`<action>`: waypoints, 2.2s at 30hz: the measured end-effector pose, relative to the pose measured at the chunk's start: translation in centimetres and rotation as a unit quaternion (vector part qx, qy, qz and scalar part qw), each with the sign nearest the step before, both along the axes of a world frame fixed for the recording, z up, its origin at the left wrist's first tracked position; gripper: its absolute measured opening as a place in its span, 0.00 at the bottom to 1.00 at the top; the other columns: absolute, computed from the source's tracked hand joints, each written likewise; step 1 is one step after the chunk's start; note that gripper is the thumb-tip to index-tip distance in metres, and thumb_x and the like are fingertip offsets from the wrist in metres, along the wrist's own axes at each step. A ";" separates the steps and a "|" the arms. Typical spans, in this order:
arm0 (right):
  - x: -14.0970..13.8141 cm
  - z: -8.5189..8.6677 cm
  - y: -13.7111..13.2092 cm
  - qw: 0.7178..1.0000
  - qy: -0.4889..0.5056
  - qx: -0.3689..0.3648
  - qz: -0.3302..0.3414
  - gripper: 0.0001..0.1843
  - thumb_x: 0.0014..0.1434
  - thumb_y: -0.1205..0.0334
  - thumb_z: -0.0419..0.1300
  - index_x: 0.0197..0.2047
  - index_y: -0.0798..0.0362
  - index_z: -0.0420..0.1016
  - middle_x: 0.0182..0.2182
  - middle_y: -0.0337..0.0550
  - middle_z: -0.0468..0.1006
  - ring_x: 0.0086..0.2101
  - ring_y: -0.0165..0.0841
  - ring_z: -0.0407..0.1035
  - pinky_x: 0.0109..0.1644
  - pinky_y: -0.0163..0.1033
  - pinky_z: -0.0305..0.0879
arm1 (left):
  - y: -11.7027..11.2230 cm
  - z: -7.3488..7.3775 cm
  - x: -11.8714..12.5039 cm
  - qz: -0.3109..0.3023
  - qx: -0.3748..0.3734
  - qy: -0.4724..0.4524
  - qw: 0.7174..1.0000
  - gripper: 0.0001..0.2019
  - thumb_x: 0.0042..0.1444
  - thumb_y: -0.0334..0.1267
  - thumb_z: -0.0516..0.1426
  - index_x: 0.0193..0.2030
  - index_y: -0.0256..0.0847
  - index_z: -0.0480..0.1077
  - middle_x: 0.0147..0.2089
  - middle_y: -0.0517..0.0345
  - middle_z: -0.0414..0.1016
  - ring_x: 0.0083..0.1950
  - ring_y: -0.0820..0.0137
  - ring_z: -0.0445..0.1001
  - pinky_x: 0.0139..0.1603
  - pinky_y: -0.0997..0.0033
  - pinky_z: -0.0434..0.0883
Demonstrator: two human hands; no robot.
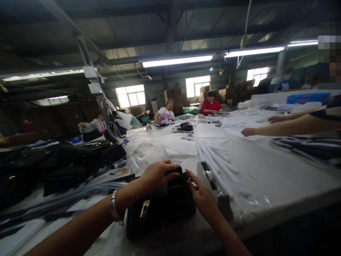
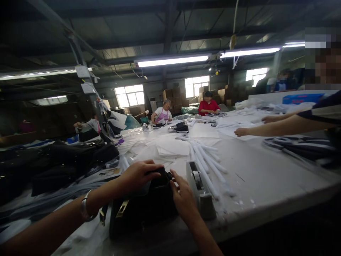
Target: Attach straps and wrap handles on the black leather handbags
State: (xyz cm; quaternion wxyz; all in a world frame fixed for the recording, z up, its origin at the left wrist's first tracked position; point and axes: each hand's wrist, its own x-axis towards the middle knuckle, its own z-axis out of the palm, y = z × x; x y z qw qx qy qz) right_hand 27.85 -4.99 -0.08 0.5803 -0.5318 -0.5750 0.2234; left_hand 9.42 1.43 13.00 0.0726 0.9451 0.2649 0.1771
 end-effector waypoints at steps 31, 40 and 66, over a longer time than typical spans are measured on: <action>-6.2 0.3 -3.1 0.990 -0.037 0.116 -0.076 0.11 0.60 0.62 0.63 0.46 0.46 0.71 0.43 0.42 0.75 0.45 0.40 0.71 0.49 0.43 0.67 | -2.4 2.8 0.1 0.125 -0.078 0.163 0.976 0.13 0.51 0.47 0.60 0.33 0.40 0.79 0.30 0.57 0.80 0.30 0.69 0.74 0.30 0.73 0.62; -6.3 0.0 -3.0 0.980 -0.083 0.146 -0.102 0.11 0.61 0.58 0.62 0.48 0.46 0.72 0.43 0.44 0.77 0.44 0.41 0.72 0.50 0.46 0.68 | -3.2 3.2 1.5 0.105 -0.049 0.226 0.967 0.12 0.51 0.46 0.58 0.30 0.40 0.79 0.24 0.59 0.76 0.26 0.71 0.68 0.25 0.74 0.57; -6.5 -0.5 -2.7 0.987 -0.061 0.120 -0.086 0.18 0.59 0.57 0.65 0.53 0.46 0.73 0.43 0.43 0.78 0.45 0.42 0.71 0.52 0.48 0.67 | -1.4 1.7 0.7 0.061 -0.072 0.251 0.963 0.14 0.55 0.49 0.56 0.34 0.41 0.78 0.27 0.59 0.77 0.28 0.70 0.70 0.28 0.74 0.61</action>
